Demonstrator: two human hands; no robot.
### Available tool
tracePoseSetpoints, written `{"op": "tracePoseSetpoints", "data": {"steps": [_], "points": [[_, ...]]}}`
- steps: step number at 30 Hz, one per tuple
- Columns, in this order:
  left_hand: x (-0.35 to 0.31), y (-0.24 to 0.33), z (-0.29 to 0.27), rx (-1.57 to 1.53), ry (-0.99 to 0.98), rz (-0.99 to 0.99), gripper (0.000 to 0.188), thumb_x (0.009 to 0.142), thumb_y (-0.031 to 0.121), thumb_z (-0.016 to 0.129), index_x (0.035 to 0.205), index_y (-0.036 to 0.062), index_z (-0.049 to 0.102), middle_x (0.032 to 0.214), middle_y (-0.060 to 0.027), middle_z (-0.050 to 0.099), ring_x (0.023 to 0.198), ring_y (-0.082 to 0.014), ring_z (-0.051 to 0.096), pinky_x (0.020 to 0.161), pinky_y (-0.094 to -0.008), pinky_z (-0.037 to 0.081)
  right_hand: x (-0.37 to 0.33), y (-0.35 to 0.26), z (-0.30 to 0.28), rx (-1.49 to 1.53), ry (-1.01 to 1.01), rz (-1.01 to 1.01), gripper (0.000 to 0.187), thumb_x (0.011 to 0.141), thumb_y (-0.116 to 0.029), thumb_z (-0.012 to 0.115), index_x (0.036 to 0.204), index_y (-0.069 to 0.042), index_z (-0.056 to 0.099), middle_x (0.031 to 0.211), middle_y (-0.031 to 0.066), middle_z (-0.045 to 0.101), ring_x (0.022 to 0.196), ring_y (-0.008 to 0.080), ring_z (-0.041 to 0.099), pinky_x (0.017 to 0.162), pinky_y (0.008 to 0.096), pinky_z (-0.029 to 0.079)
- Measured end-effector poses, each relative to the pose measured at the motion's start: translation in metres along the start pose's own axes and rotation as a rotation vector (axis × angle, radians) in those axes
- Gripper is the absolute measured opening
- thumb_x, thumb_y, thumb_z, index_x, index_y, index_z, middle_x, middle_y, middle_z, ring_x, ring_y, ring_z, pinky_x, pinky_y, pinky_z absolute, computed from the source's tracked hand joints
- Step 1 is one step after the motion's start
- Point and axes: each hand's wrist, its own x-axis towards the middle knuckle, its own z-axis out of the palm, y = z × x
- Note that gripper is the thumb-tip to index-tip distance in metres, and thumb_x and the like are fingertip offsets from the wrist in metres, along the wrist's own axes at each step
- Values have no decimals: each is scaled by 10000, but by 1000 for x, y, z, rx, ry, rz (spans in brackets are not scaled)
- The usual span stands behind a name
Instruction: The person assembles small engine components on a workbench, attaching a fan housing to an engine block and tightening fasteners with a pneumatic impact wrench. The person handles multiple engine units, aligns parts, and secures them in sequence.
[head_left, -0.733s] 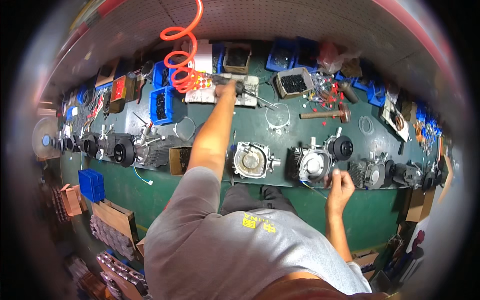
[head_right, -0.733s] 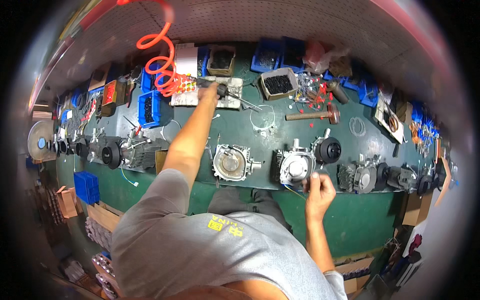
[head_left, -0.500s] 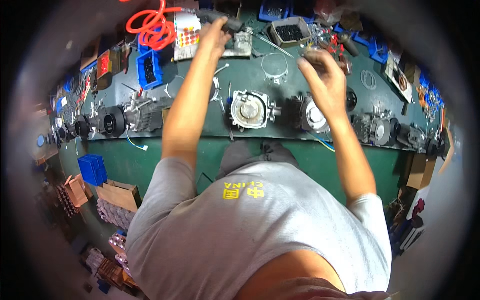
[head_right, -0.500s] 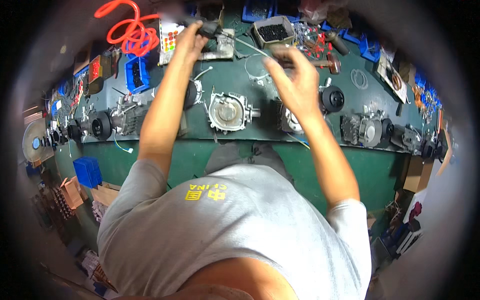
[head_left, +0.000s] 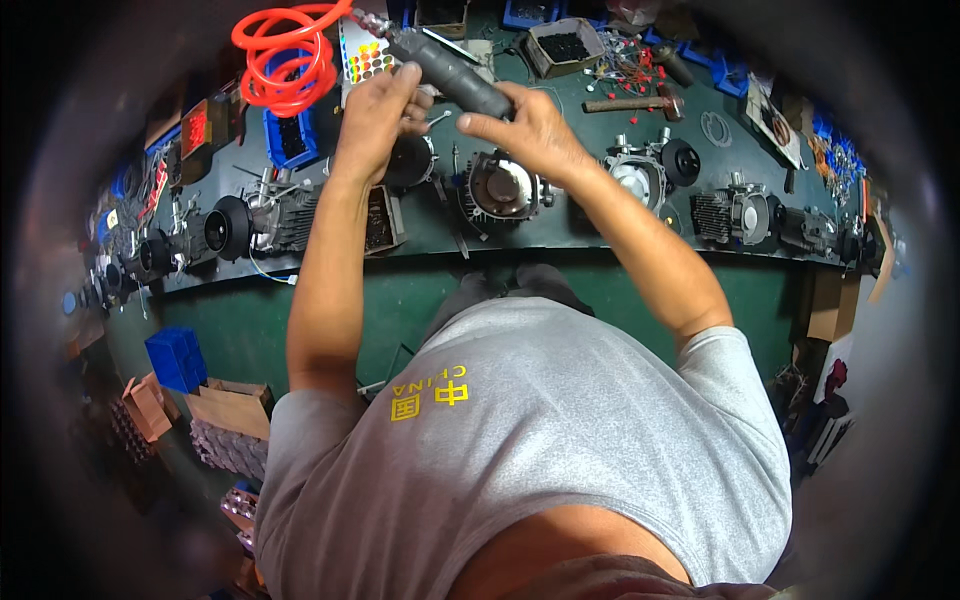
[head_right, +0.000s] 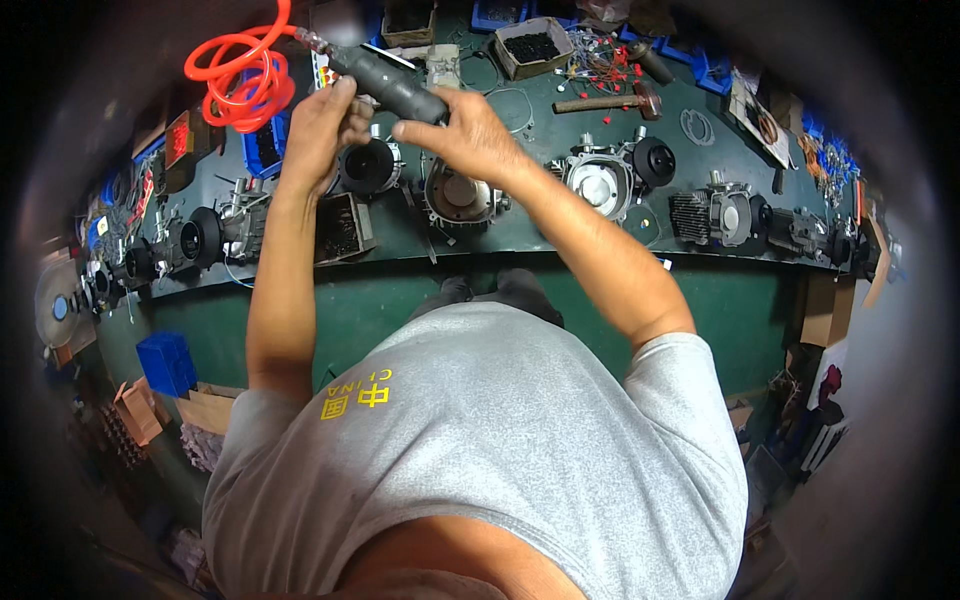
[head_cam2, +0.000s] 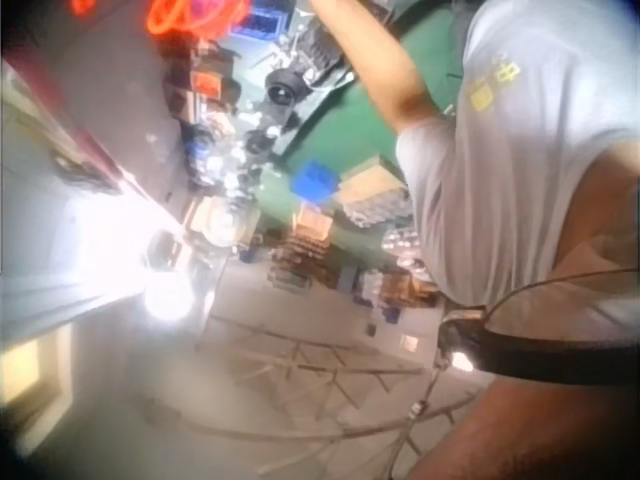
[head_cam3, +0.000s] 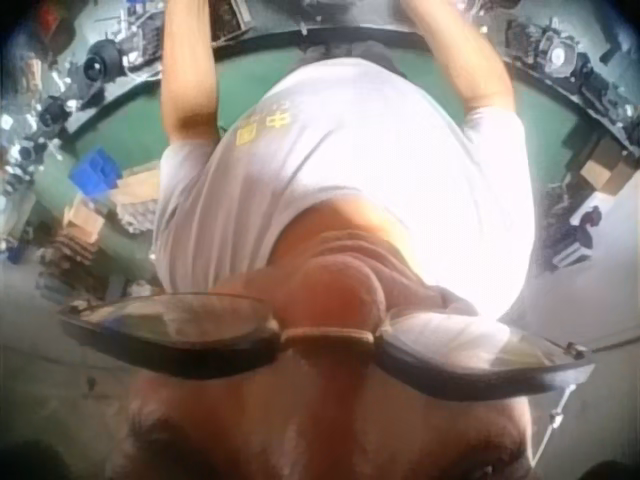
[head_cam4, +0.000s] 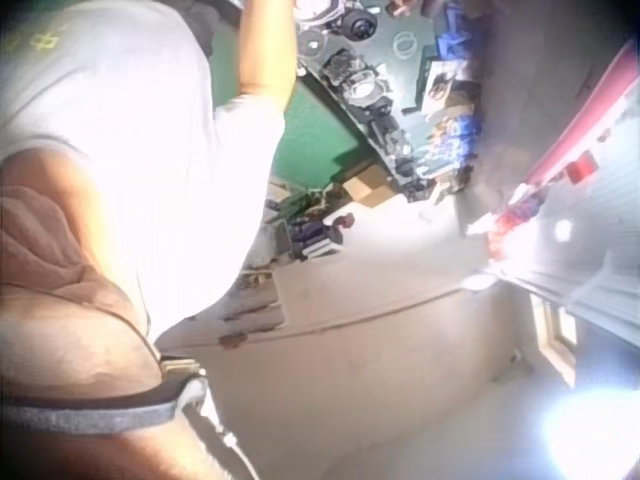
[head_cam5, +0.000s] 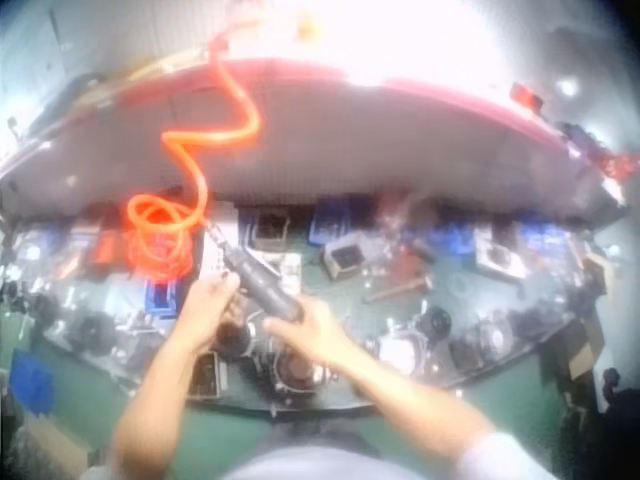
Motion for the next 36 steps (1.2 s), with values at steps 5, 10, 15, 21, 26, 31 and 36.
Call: {"op": "tracePoseSetpoints", "data": {"steps": [5, 10, 15, 21, 26, 31, 36], "points": [[-30, -6, -25, -242, -133, -241, 297, 1044, 349, 624, 959, 64, 634, 734, -5, 542, 609, -107, 485, 543, -246, 375, -37, -6, 32, 173, -26, 72, 424, 877, -263, 846, 1140, 6, 651, 724, -20, 606, 603, 52, 538, 508, 242, 408], [-60, 20, -38, 257, -131, 101, 215, 1018, 206, 672, 903, 28, 634, 750, 59, 567, 652, -49, 505, 554, -258, 378, -54, -11, 55, 107, -16, 72, 523, 865, -280, 841, 1237, 24, 634, 835, 34, 666, 716, 98, 613, 636, 268, 499], [-76, 49, -53, 1071, -116, 327, 265, 964, 260, 758, 1049, 18, 693, 830, 24, 667, 755, -149, 622, 670, -356, 482, -67, -23, 66, 91, 70, 10, 537, 846, -280, 852, 1238, 25, 647, 827, 28, 643, 725, 103, 597, 666, 276, 500], [-80, -17, -5, -410, -144, 105, 714, 948, 426, 759, 1436, -10, 475, 1391, -155, 587, 1302, -253, 563, 1201, -449, 380, -69, -41, 61, 155, 1, -72, 510, 919, -307, 761, 1287, 20, 626, 863, 79, 680, 740, 141, 629, 674, 306, 514], [-70, -6, 20, -886, 3, 70, 291, 984, 159, 666, 1247, 60, 588, 1222, -126, 661, 1147, -259, 629, 1183, -545, 408, -24, -15, 2, 206, -267, -10, 337, 1002, -328, 651, 1102, -21, 745, 817, 134, 741, 750, 187, 698, 707, 348, 555], [-66, -7, 13, -875, 159, 94, 249, 962, 108, 653, 1199, 70, 586, 1102, -106, 654, 1057, -249, 639, 1116, -511, 484, 71, 156, -96, -837, -310, -4, 221, 809, -174, 777, 976, -29, 768, 951, 180, 764, 915, 350, 741, 830, 433, 587], [-75, -13, 13, -757, 307, 135, 205, 983, 134, 618, 1175, 71, 583, 1081, -76, 632, 1030, -235, 619, 1086, -456, 472, 108, 255, -85, -1012, -672, 260, 253, 744, -180, 827, 957, -52, 779, 1000, 184, 762, 990, 359, 734, 878, 426, 583]]}}
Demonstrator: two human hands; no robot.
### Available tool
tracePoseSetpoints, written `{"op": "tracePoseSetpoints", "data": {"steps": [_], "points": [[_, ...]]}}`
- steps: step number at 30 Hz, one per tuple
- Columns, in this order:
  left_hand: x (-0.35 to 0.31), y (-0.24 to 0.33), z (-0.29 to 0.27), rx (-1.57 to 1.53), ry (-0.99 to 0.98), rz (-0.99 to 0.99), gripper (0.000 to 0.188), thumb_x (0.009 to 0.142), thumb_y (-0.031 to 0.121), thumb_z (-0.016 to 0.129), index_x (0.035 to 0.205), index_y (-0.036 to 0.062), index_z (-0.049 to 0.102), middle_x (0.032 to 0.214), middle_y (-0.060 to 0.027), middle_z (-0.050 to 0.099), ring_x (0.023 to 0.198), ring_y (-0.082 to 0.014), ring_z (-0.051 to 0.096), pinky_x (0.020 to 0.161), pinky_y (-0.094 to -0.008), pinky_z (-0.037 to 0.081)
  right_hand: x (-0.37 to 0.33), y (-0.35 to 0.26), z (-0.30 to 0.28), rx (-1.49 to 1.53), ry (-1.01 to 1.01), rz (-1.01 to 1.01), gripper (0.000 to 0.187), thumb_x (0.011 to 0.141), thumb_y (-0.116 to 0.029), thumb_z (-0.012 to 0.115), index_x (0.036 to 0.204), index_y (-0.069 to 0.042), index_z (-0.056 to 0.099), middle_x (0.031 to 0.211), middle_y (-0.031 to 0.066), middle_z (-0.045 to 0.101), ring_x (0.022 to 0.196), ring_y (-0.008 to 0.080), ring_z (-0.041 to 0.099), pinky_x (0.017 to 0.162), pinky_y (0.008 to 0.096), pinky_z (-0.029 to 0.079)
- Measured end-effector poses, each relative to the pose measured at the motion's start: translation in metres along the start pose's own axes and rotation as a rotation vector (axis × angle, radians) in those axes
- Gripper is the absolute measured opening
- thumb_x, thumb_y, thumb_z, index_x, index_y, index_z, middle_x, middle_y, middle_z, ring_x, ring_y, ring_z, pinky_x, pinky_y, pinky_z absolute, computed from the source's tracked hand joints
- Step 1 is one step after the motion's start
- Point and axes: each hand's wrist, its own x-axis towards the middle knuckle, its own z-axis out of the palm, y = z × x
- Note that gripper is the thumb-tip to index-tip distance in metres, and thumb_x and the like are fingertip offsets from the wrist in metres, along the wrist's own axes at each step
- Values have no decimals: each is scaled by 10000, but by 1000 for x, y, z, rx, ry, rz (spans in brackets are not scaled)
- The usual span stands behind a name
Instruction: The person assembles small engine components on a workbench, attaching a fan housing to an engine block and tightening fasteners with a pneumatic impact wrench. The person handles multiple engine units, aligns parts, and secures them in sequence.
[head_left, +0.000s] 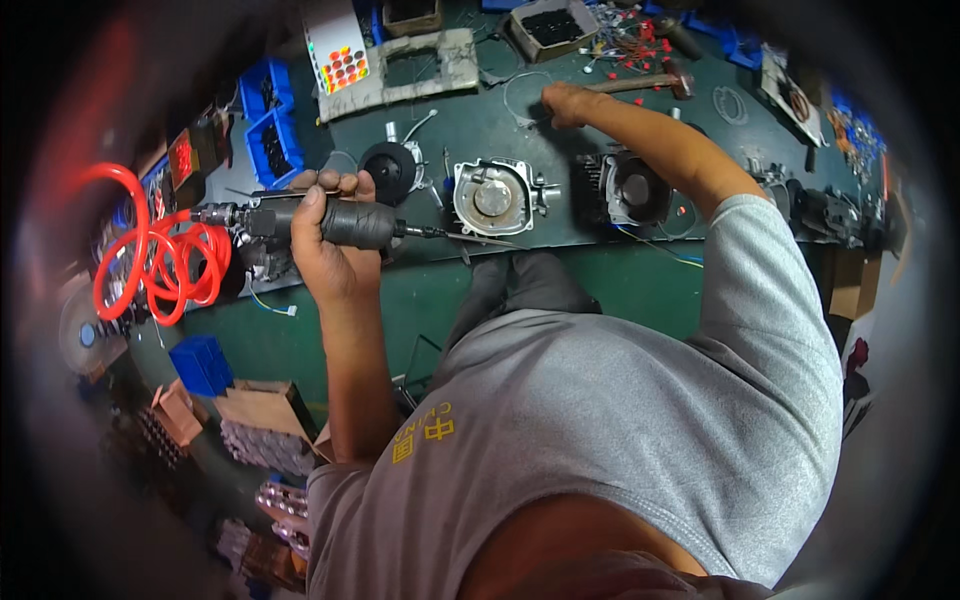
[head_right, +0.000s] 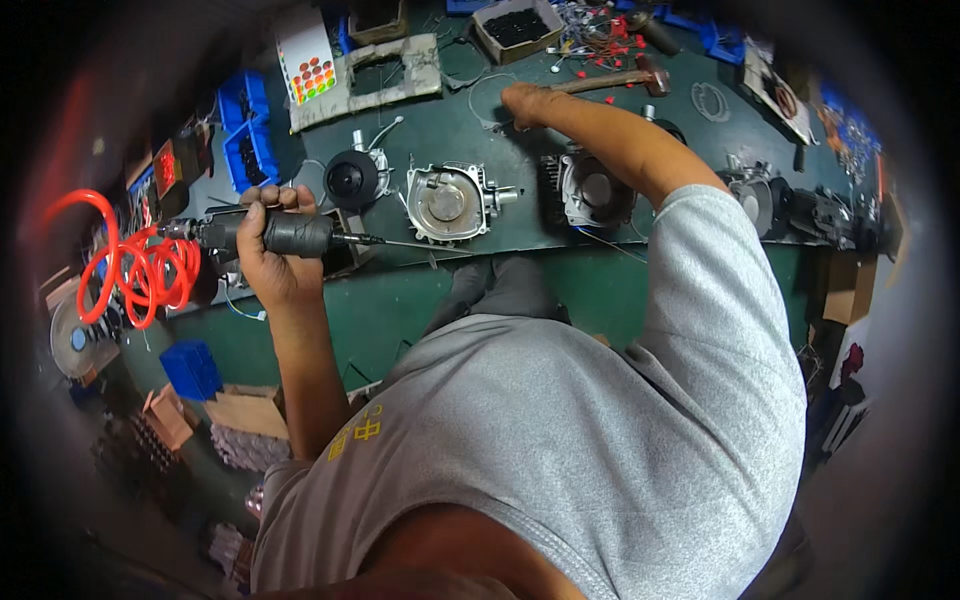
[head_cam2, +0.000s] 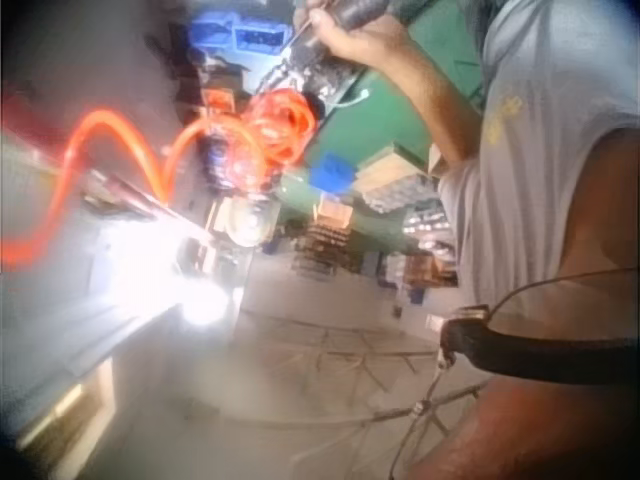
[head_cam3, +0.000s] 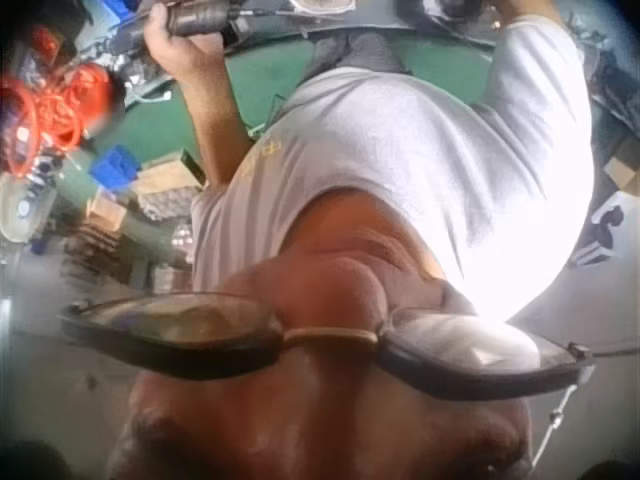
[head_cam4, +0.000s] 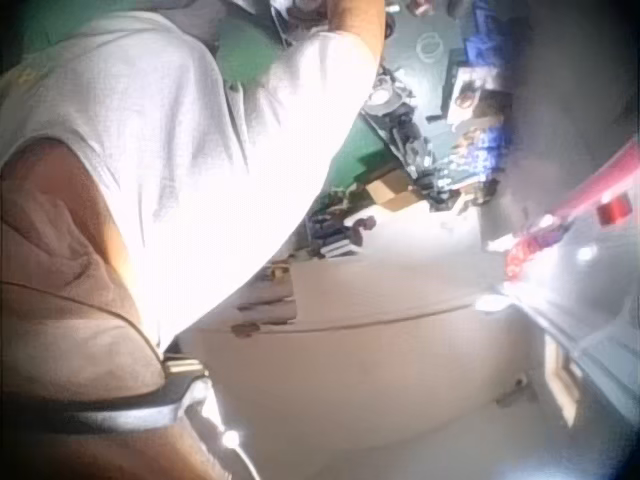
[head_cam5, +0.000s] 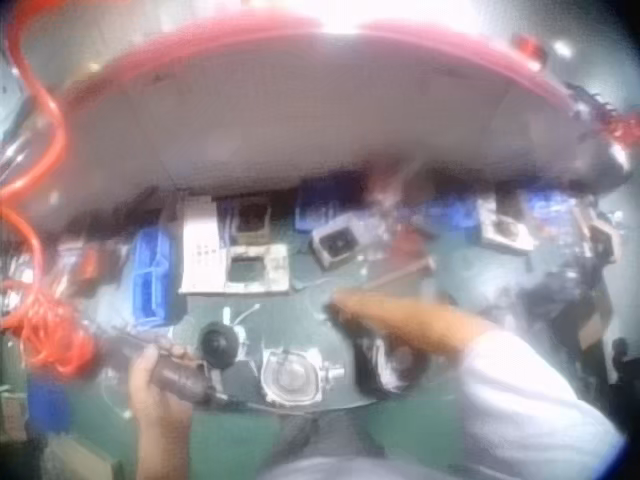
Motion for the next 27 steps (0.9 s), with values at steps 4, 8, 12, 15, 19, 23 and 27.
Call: {"op": "tracePoseSetpoints", "data": {"steps": [4, 8, 12, 15, 19, 23, 27], "points": [[-8, 0, -5, 27, 4, 29, 226, 982, 126, 610, 1201, 84, 574, 1081, -86, 638, 1034, -239, 629, 1090, -468, 475, 8, -9, 6, -152, -3, -100, 389, 751, -187, 860, 1099, -52, 751, 1141, 208, 736, 1096, 364, 712, 928, 444, 583], [-15, -2, 0, 48, 0, 52, 223, 990, 123, 604, 1209, 95, 572, 1108, -92, 644, 1056, -245, 646, 1092, -479, 484, 24, -4, 24, -204, 41, -104, 370, 764, -122, 822, 1120, -51, 748, 1158, 225, 732, 1125, 371, 707, 932, 458, 589], [-18, -4, 1, 42, -27, 57, 218, 990, 118, 604, 1206, 109, 572, 1096, -81, 642, 1056, -232, 646, 1093, -477, 483, 34, -4, 26, -220, 132, -90, 308, 790, -90, 757, 1097, -54, 753, 1143, 225, 736, 1103, 377, 714, 921, 460, 591], [-18, -1, 5, 75, -7, 95, 200, 988, 119, 606, 1184, 96, 572, 1083, -76, 637, 1049, -229, 639, 1091, -475, 484, 29, -4, 18, -236, 99, -139, 223, 807, -73, 706, 1025, -49, 750, 1066, 231, 736, 1035, 411, 717, 891, 467, 595], [-9, 10, 9, 69, 32, 201, 173, 984, 125, 607, 1145, 69, 572, 1067, -78, 636, 1011, -229, 634, 1080, -471, 490, 9, -8, -20, -4, 237, -101, 271, 797, -105, 735, 1062, -53, 756, 1061, 218, 746, 956, 370, 747, 856, 435, 606], [4, 28, 20, 38, 68, 321, 117, 958, 140, 625, 1027, 49, 604, 1019, -79, 644, 984, -235, 628, 1050, -454, 500, -54, -41, -75, 888, 416, -155, 299, 856, -75, 739, 1145, 1, 732, 1001, 162, 770, 859, 227, 775, 770, 351, 634], [10, 42, 31, -1, 59, 373, 104, 938, 130, 630, 989, 41, 615, 999, -81, 651, 971, -225, 617, 1031, -428, 495, -171, -129, -54, 1705, 585, -120, 234, 945, 7, 679, 1160, 95, 654, 1065, 178, 723, 948, 255, 749, 848, 328, 651]]}}
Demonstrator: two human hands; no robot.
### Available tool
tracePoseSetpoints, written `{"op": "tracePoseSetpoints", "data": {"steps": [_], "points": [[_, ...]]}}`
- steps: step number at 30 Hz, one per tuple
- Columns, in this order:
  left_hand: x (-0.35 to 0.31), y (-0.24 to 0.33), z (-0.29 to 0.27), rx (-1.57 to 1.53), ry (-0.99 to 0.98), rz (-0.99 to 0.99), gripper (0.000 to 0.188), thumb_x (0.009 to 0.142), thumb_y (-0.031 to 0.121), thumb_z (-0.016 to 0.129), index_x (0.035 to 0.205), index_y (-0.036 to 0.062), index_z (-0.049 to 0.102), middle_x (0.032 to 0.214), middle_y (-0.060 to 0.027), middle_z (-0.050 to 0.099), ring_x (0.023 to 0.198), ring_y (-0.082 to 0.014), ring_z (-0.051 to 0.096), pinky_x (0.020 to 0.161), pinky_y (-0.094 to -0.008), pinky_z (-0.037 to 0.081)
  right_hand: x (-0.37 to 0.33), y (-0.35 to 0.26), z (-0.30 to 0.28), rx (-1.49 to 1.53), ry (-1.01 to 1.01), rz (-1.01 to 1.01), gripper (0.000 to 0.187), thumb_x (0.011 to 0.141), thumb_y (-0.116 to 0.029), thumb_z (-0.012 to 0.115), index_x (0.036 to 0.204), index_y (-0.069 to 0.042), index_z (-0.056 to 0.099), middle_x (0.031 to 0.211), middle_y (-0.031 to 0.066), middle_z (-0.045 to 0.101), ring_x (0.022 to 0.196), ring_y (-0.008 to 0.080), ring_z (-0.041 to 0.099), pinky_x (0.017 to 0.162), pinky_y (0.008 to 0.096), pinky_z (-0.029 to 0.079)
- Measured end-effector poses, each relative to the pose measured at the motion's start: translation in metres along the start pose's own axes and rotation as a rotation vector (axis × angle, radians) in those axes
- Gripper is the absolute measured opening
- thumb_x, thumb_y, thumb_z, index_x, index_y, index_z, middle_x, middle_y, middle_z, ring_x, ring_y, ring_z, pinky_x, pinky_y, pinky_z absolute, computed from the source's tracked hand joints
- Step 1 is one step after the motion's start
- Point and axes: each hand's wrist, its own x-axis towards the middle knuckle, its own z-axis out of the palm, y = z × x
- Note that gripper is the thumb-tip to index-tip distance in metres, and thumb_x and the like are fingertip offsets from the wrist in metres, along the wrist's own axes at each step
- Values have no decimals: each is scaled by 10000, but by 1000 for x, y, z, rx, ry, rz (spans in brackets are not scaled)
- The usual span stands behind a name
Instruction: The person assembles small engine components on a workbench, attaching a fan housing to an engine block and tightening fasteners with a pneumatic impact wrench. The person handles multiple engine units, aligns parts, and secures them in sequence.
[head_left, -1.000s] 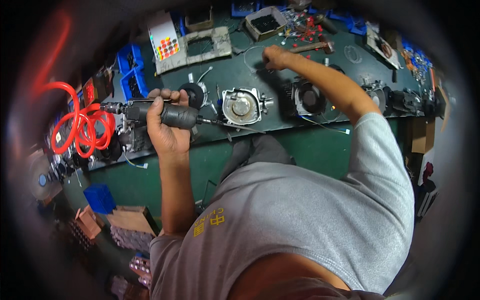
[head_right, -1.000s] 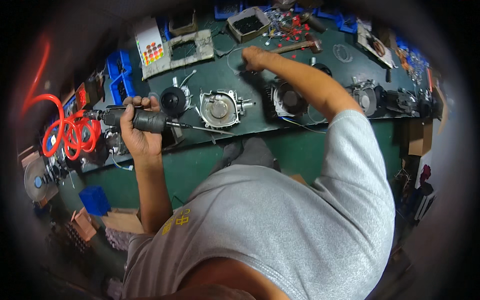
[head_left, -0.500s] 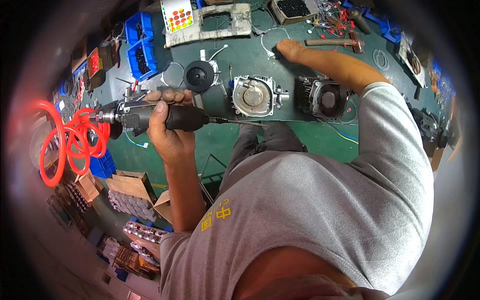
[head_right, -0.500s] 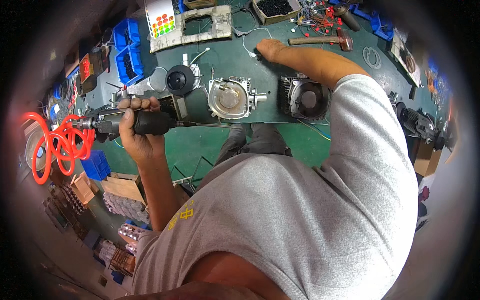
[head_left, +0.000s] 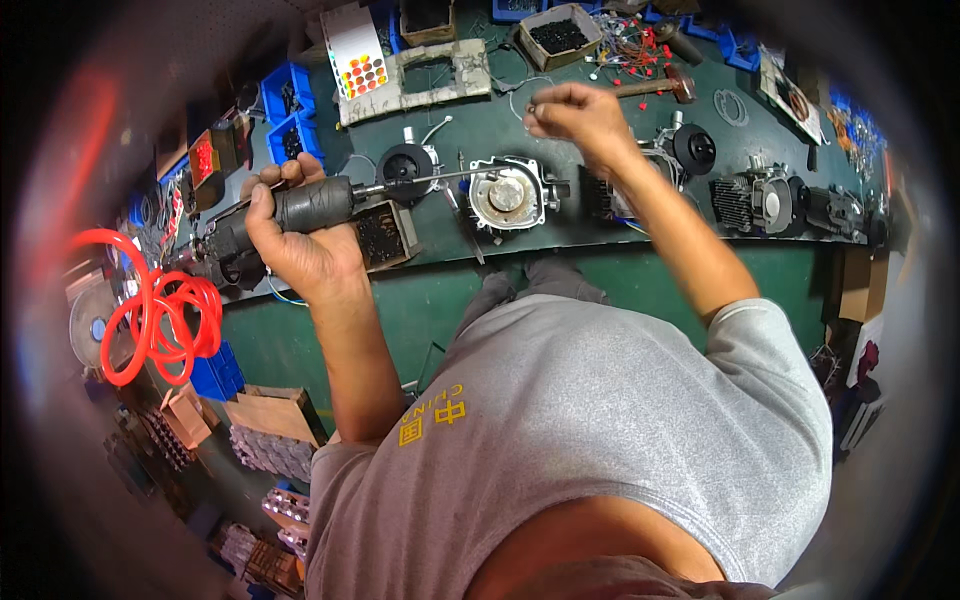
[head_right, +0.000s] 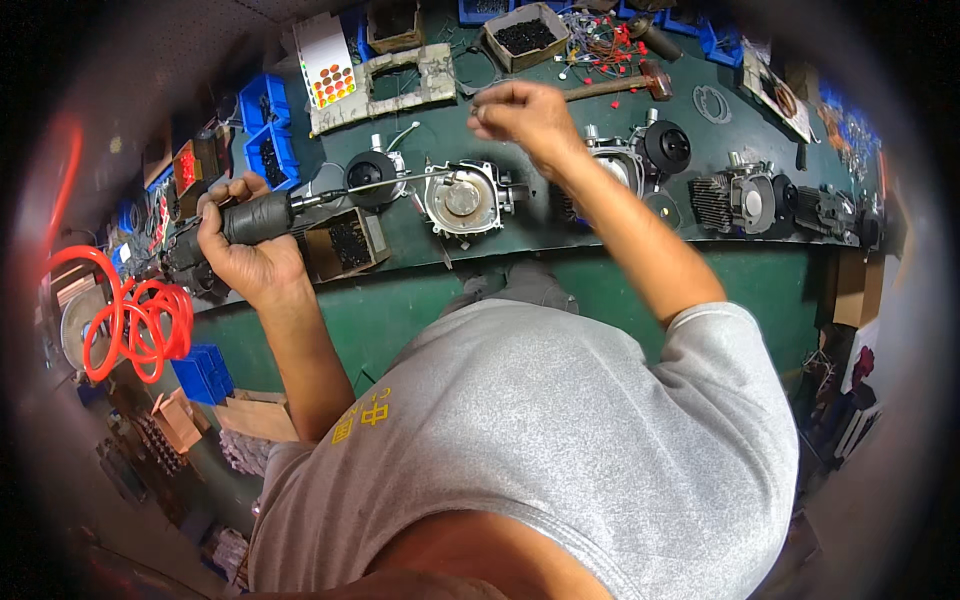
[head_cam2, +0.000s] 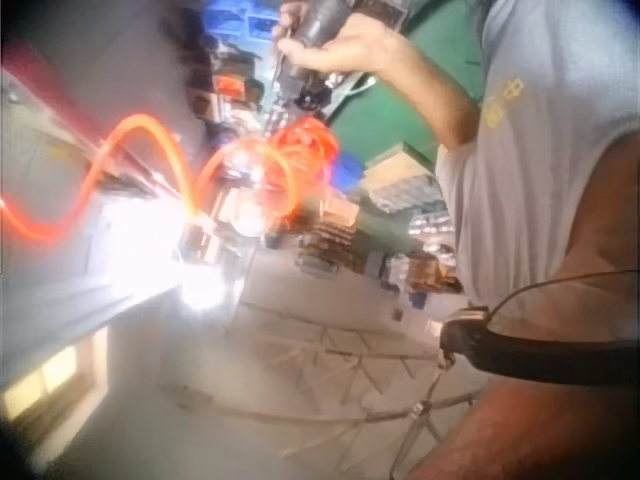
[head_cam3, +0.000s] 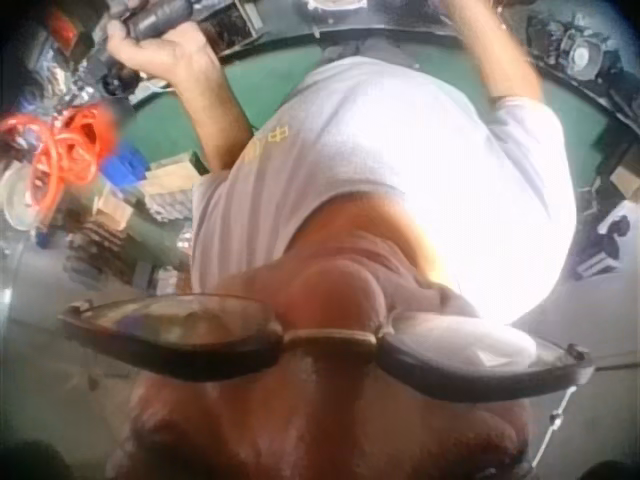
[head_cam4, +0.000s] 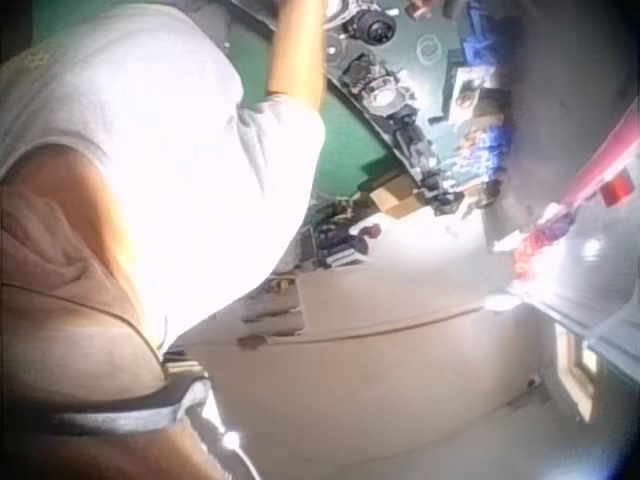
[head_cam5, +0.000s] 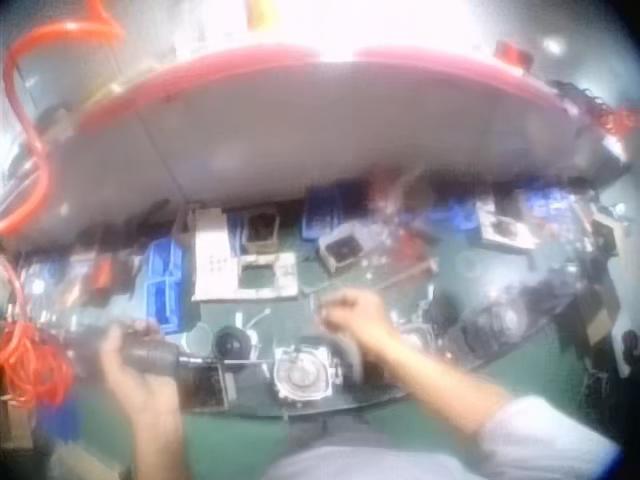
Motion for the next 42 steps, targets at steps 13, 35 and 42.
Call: {"op": "tracePoseSetpoints", "data": {"steps": [13, 35, 42], "points": [[-22, 20, -6, -21, -28, -2, 121, 930, 139, 651, 983, 41, 605, 964, -59, 638, 933, -199, 617, 1022, -429, 509, -115, 50, 65, 639, 41, 48, 201, 962, 33, 666, 1159, 68, 640, 1108, 191, 717, 969, 247, 752, 857, 314, 669], [-40, 35, -24, -10, -137, -58, 162, 930, 94, 663, 1072, 73, 589, 990, -72, 658, 933, -214, 653, 1014, -449, 529, -142, 69, 68, 260, -33, 32, 242, 962, -25, 695, 1185, 69, 680, 1022, 147, 738, 895, 215, 754, 791, 294, 647], [-41, -8, -16, 227, -213, 100, 221, 930, 38, 643, 1137, 18, 566, 1012, -107, 653, 937, -225, 643, 970, -447, 554, -123, 96, 39, -507, 496, -636, 337, 892, -37, 645, 1224, 10, 676, 1243, 238, 692, 1161, 378, 676, 999, 415, 530]]}}
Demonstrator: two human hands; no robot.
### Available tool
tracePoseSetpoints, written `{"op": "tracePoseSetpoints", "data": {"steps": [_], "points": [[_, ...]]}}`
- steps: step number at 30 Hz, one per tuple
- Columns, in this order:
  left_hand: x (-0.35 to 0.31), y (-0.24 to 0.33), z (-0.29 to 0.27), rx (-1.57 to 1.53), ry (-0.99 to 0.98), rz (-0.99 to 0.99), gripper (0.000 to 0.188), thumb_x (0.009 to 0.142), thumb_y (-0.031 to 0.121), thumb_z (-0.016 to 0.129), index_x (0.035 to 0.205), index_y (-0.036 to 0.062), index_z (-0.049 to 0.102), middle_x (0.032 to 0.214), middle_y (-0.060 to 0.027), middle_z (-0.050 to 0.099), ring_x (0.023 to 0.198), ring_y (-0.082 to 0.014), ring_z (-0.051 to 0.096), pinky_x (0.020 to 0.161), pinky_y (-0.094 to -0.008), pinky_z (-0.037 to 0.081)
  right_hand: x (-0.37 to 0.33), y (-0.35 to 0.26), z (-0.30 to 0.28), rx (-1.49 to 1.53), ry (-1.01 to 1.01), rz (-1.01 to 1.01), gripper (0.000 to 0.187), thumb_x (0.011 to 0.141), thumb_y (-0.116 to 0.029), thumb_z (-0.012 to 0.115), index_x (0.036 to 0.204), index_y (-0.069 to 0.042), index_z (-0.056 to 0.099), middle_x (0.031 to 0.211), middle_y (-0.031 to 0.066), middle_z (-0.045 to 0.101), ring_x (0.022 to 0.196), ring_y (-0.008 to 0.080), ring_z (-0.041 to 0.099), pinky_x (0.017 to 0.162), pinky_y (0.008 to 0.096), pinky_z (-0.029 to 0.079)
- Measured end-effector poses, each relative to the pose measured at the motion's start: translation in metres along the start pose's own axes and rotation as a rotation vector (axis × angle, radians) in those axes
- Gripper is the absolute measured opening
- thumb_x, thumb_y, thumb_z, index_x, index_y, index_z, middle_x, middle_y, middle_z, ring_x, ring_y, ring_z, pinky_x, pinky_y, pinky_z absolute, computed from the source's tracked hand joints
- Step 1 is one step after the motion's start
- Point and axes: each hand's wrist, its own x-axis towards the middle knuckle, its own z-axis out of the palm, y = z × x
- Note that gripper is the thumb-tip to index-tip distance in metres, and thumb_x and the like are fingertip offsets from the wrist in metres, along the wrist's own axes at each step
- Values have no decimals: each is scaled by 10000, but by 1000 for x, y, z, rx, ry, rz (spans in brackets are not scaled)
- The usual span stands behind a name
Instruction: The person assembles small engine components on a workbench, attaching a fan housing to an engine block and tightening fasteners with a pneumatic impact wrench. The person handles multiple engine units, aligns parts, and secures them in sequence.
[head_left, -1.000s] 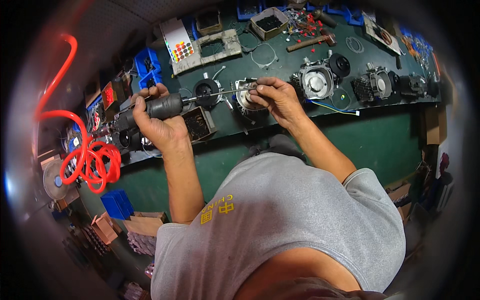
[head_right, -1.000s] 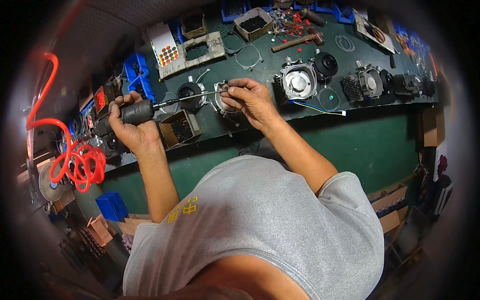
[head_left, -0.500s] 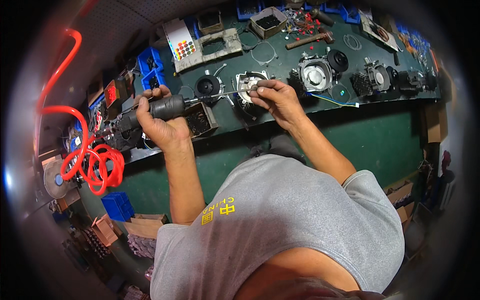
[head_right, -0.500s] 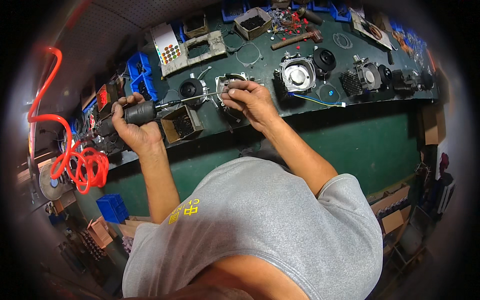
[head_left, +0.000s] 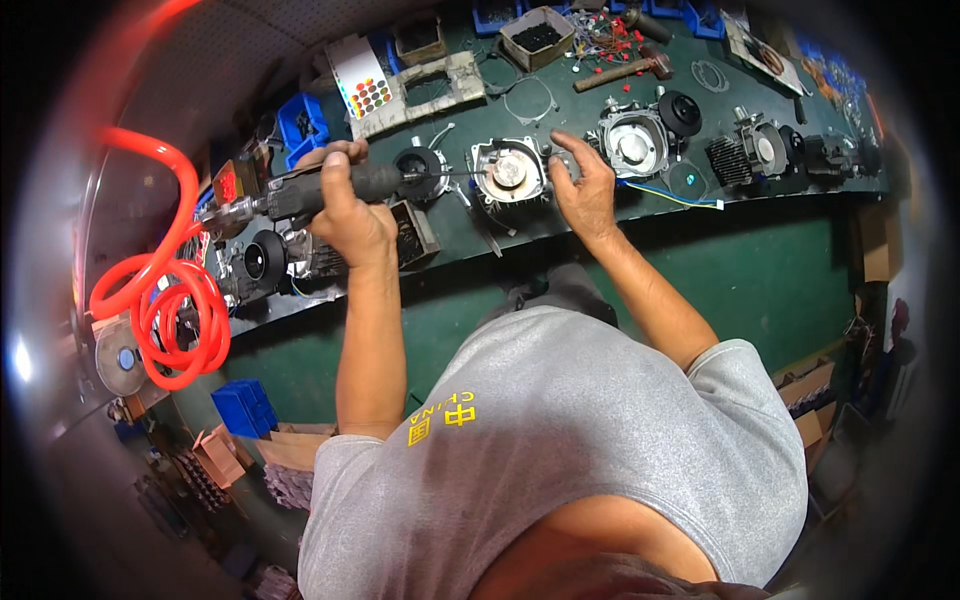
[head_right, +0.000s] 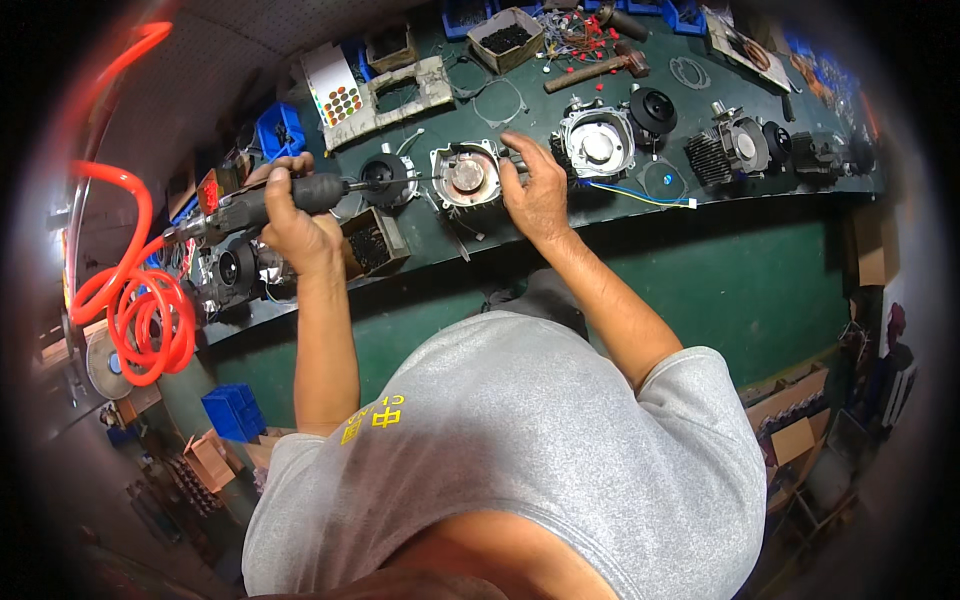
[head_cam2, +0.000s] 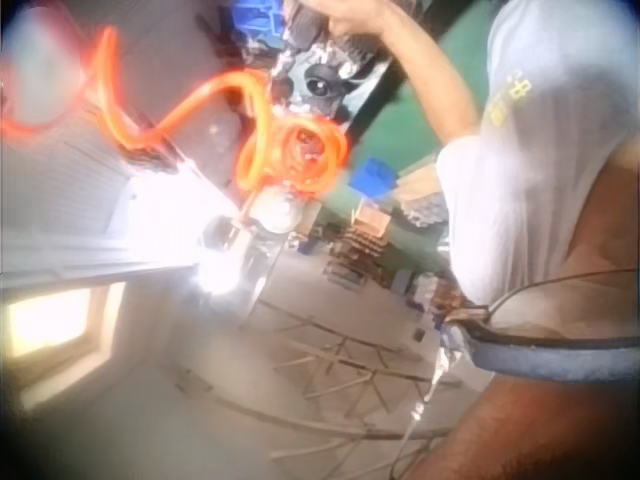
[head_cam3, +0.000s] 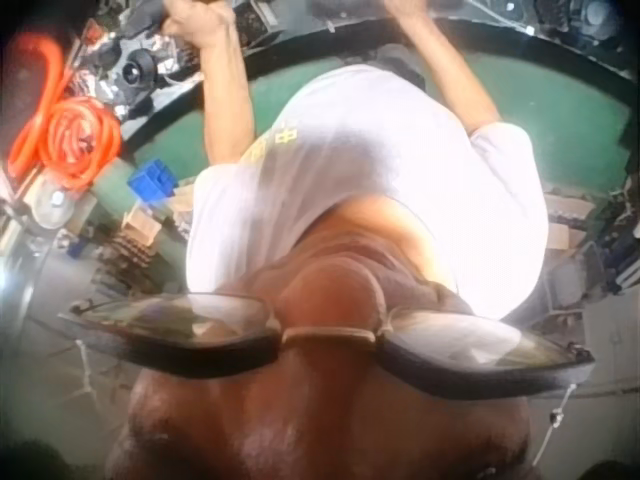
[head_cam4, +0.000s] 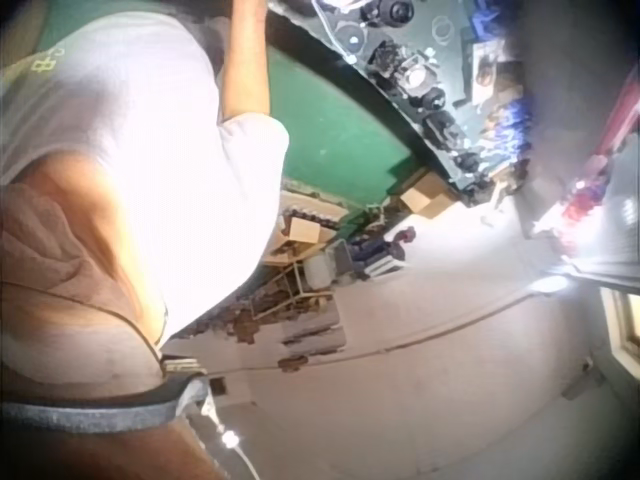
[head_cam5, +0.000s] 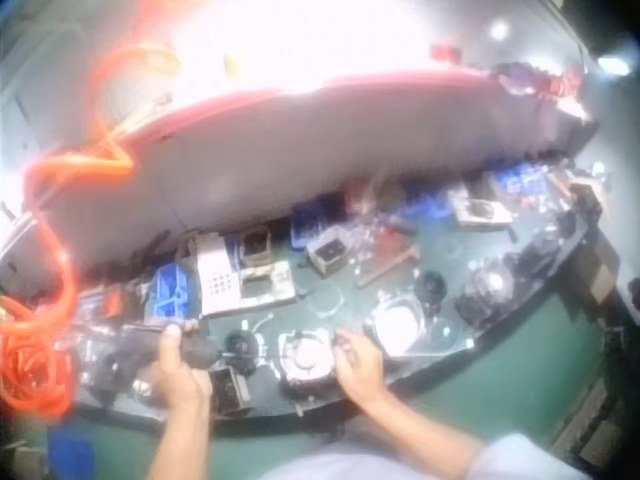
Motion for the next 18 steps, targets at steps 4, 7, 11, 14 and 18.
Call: {"op": "tracePoseSetpoints", "data": {"steps": [4, 7, 11, 14, 18], "points": [[-6, -25, 6, 107, -8, 20, 231, 928, 9, 637, 1146, 1, 561, 980, -125, 661, 918, -225, 653, 961, -440, 567, 4, 34, 9, -170, -31, -162, 422, 884, -66, 660, 1295, 25, 619, 1373, 258, 611, 1322, 435, 545, 1132, 474, 423], [-8, -41, 6, 158, 0, 20, 243, 926, 6, 651, 1152, 3, 562, 991, -130, 671, 914, -236, 671, 954, -445, 577, 5, 54, 19, -221, -38, -176, 474, 884, -115, 679, 1330, 19, 595, 1420, 255, 578, 1378, 446, 485, 1171, 494, 372], [-12, -50, 8, 174, 10, 9, 237, 919, -12, 662, 1138, 1, 572, 998, -129, 674, 927, -247, 691, 935, -443, 591, 5, 72, 29, -271, -46, -164, 502, 899, -168, 693, 1354, 9, 577, 1424, 245, 576, 1371, 445, 482, 1172, 497, 361], [-15, -50, 9, 230, -19, 17, 241, 913, -15, 674, 1133, 0, 575, 1001, -128, 674, 927, -244, 695, 920, -436, 601, 3, 71, 33, -218, -56, -140, 474, 917, -164, 679, 1348, 7, 579, 1393, 240, 596, 1320, 437, 523, 1143, 494, 389], [-15, -46, 11, 388, -88, 43, 214, 904, -13, 697, 1096, -13, 604, 1005, -130, 703, 933, -223, 698, 912, -386, 591, 1, 74, 33, -155, -98, -76, 437, 944, -149, 648, 1349, -2, 574, 1348, 229, 620, 1261, 417, 565, 1095, 491, 424]]}}
